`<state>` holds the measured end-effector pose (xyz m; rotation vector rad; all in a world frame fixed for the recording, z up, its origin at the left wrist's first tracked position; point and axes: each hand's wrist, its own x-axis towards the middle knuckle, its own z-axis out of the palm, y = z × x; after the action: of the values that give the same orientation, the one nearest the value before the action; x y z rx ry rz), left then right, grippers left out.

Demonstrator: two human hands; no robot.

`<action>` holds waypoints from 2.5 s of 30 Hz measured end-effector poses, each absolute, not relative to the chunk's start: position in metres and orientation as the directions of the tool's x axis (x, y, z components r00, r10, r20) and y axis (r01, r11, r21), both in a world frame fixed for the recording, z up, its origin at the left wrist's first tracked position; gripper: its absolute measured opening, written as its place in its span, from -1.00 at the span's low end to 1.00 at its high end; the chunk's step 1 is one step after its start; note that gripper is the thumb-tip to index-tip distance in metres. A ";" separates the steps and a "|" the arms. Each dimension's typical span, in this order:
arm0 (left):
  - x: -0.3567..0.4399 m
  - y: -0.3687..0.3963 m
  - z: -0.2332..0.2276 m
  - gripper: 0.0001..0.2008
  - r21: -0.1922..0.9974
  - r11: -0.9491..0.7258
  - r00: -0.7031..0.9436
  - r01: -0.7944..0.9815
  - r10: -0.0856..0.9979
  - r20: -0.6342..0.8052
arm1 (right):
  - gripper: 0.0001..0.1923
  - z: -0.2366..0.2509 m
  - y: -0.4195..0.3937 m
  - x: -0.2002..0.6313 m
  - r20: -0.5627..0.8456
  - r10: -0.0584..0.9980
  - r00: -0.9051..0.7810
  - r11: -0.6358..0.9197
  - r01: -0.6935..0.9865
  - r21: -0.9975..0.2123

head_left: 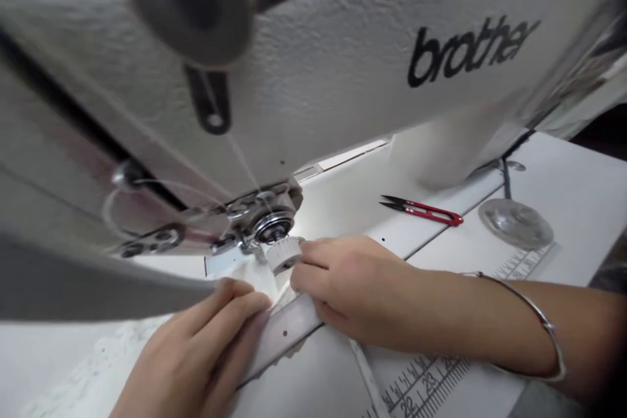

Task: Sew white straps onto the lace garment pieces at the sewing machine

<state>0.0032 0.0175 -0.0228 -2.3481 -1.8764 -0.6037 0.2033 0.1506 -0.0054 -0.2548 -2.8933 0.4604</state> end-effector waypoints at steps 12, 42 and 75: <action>0.005 0.016 -0.020 -0.75 0.227 -0.299 0.221 0.927 0.923 0.315 | -0.69 0.001 0.210 0.207 0.185 0.506 -0.843 0.858 0.470 -0.206; 0.002 -0.001 -0.019 -0.77 -0.022 -0.393 0.380 0.919 0.871 0.312 | -0.85 -0.022 0.159 0.196 0.388 0.126 -0.913 0.821 -0.123 -0.557; 0.019 0.012 -0.019 -0.86 0.348 -0.158 0.071 0.924 0.966 0.250 | -0.83 -0.018 0.161 0.197 0.262 0.123 -0.957 0.813 -0.054 -0.579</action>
<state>0.0190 0.0120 -0.0195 -2.3676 -2.0986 -0.6946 0.1968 0.1612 -0.0177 -0.0522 -2.7113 0.8789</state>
